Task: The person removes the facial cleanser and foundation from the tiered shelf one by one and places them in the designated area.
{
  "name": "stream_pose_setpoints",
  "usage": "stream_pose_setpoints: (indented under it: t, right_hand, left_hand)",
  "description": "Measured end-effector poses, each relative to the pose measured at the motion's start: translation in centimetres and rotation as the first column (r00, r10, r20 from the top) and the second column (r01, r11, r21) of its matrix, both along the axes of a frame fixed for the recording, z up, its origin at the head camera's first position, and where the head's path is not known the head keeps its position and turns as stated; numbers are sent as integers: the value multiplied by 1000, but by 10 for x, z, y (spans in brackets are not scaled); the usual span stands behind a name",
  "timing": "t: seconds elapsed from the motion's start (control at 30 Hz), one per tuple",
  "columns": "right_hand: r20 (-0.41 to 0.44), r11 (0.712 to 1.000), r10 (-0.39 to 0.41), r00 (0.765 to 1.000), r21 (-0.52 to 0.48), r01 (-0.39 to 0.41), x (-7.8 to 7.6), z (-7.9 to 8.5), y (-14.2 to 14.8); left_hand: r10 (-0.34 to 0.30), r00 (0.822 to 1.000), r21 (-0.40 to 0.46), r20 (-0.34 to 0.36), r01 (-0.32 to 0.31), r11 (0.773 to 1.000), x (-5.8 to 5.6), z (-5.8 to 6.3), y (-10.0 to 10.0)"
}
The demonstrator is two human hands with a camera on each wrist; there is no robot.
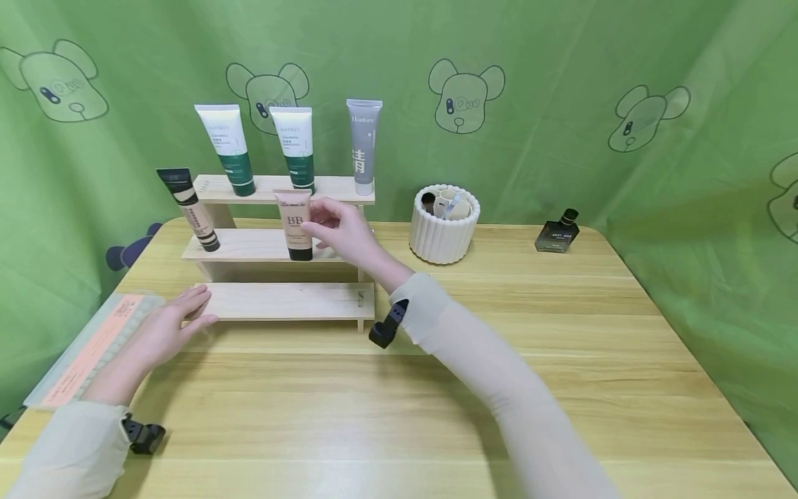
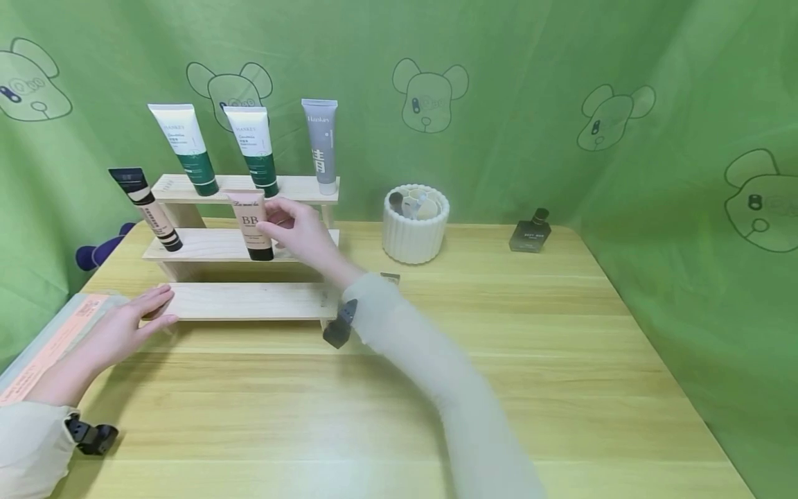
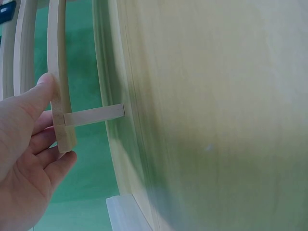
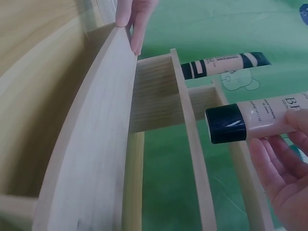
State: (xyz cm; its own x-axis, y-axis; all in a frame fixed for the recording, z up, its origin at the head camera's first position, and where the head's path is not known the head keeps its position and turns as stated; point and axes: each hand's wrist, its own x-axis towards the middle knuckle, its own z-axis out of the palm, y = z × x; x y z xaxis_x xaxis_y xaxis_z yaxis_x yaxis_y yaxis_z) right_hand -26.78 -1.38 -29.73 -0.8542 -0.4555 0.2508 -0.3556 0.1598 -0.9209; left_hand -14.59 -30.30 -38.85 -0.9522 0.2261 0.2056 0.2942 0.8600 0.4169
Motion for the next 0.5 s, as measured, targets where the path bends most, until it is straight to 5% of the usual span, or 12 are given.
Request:
stream_pose_setpoints:
  t: [0.5]
  right_hand:
    - [-2,996,-81,997,35,81,27,-7,96]
  left_hand:
    - [0,1000,7,0,0,1000,2,1,1]
